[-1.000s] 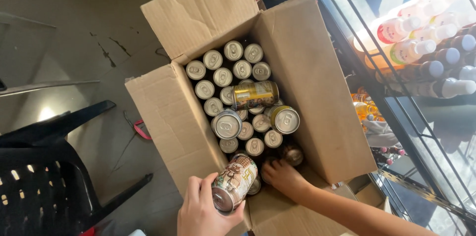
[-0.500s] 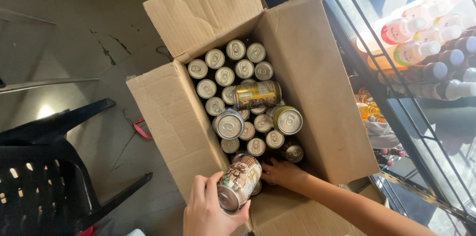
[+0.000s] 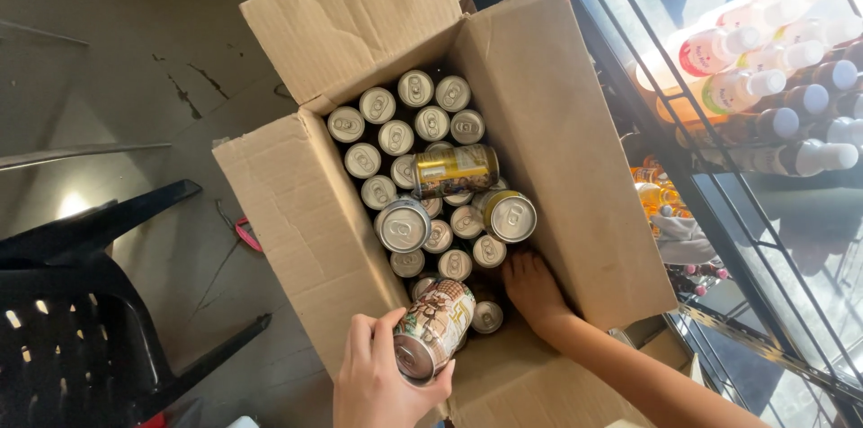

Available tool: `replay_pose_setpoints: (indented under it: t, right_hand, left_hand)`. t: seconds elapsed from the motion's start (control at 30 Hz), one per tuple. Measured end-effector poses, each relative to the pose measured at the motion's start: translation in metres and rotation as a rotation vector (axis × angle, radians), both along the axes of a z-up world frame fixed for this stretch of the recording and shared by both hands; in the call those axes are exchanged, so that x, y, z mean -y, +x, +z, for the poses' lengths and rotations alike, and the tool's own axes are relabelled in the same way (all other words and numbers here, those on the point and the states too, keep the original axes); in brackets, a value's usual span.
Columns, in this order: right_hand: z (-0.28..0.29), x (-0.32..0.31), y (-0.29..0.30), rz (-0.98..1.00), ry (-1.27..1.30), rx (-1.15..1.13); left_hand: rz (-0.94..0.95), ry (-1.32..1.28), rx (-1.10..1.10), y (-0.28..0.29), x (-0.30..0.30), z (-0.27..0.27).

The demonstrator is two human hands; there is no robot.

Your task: The person arranges cans inside a cardboard box, then retrieves water bottles from a refrigerated display and places them into the same box. Finally, the person closes the flaps of the box.

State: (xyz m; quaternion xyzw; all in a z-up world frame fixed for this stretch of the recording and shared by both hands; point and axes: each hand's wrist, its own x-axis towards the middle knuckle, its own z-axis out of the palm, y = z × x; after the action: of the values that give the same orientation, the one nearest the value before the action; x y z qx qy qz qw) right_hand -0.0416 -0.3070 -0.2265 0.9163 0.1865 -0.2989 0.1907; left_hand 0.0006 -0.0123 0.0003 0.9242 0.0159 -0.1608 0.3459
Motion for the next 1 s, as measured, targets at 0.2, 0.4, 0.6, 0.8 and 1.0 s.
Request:
replay_pose_setpoints:
  t: [0.2,0.4,0.6,0.8,1.0]
  right_hand:
    - [-0.024,-0.002,-0.022,0.010,0.095,-0.014]
    - [-0.006,0.004,-0.014,-0.177,0.231,-0.189]
    - [0.126,0.023,-0.020,-0.334,0.534,-0.153]
    - [0.225,-0.008,0.001,-0.295,0.828,0.051]
    - [0.184,0.006,-0.006,-0.200,0.938,0.290]
  left_hand:
    - [-0.014,0.042,-0.002,-0.003,0.008,-0.002]
    - [-0.037,-0.041,0.019,-0.003,0.022,-0.002]
    - [-0.123,-0.104,0.005,-0.014,0.059,-0.016]
    - [-0.162,-0.239,-0.074,-0.035,0.110,-0.034]
    - [-0.174,-0.198,0.100,-0.048,0.147,-0.066]
